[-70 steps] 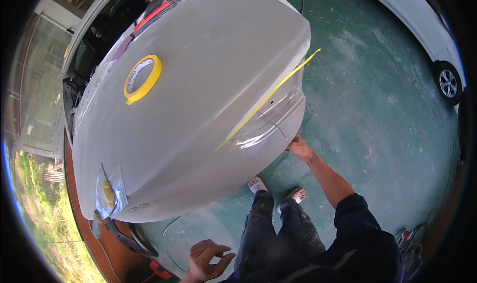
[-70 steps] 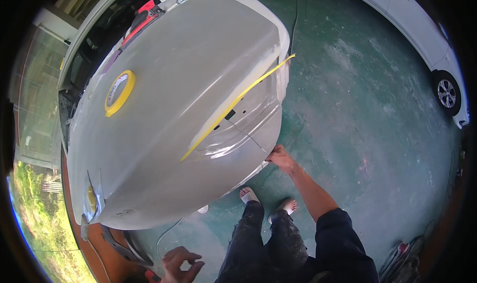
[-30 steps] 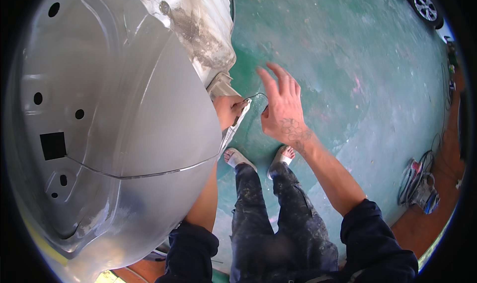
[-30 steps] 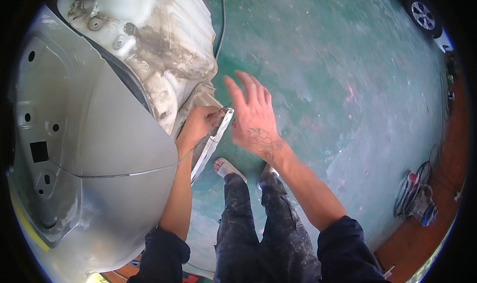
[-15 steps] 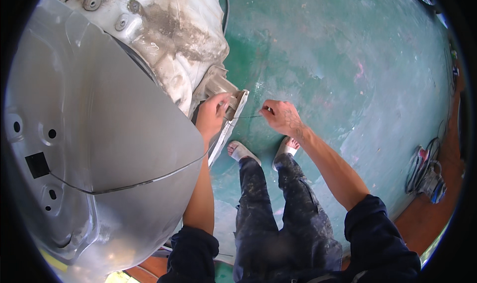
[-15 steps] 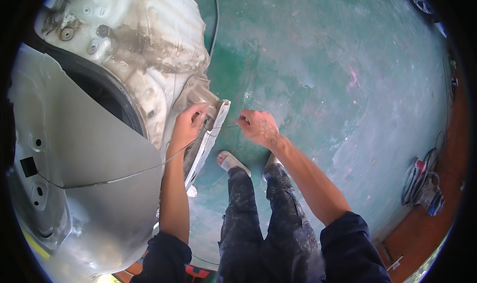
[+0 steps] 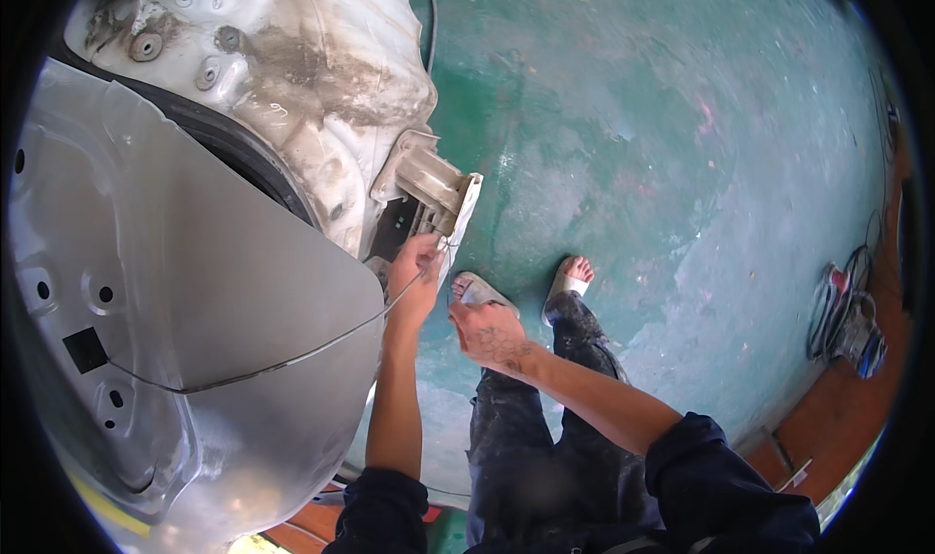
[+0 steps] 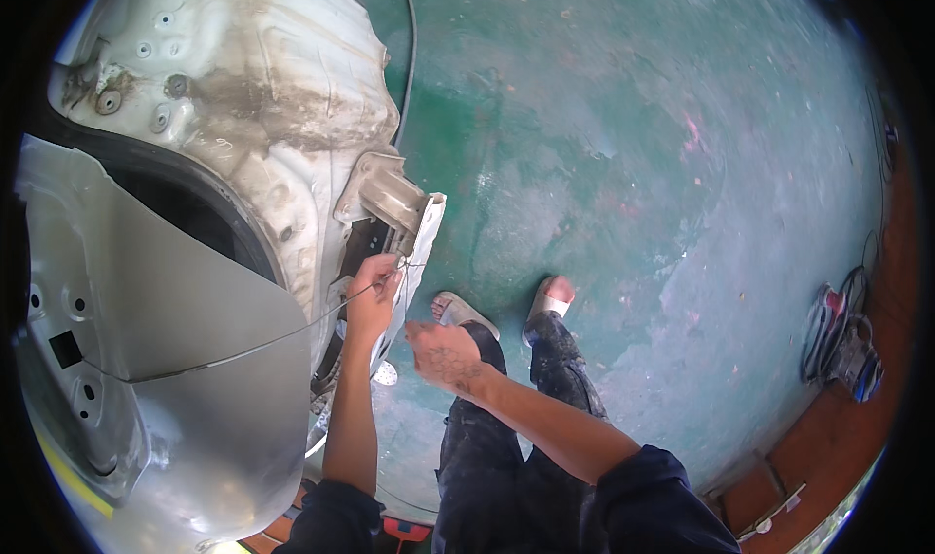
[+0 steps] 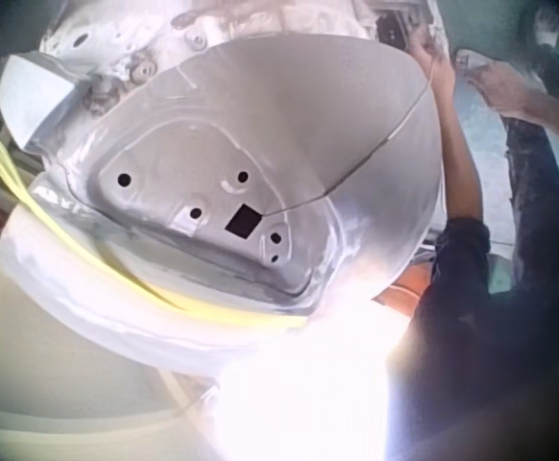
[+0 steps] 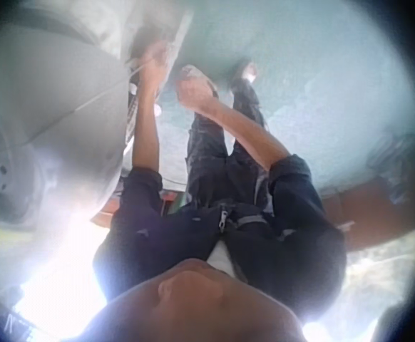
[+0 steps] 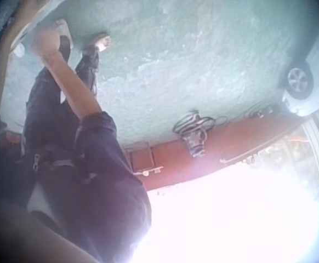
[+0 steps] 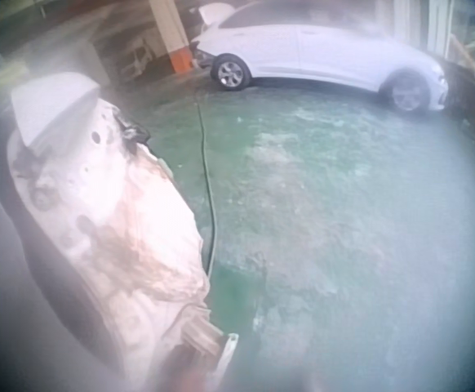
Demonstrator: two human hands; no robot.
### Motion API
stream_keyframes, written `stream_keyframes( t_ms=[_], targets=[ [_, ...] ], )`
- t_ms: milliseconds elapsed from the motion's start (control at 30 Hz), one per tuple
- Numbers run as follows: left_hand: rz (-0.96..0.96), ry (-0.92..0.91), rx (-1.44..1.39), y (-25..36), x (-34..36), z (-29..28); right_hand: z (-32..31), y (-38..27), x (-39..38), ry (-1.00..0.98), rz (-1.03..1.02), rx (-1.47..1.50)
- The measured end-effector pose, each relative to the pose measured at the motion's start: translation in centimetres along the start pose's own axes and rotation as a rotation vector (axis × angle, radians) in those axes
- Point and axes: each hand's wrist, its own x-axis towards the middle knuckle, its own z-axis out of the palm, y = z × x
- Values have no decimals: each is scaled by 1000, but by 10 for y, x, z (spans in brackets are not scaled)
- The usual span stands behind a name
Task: The person applies yellow body filler to a car hood using a putty knife, spreading it over a taped-off section. They then use a yellow sponge to smooth and blend the filler along the edges.
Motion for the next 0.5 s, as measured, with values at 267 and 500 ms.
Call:
stream_keyframes(
  t_ms=[267,500],
  targets=[
    [-239,-172,-94,-15,-9,-19,15,-11,22,-50,38,138],
    [-3,-56,393,35,12,-6,12,-5,23,36,42,152]
  ],
)
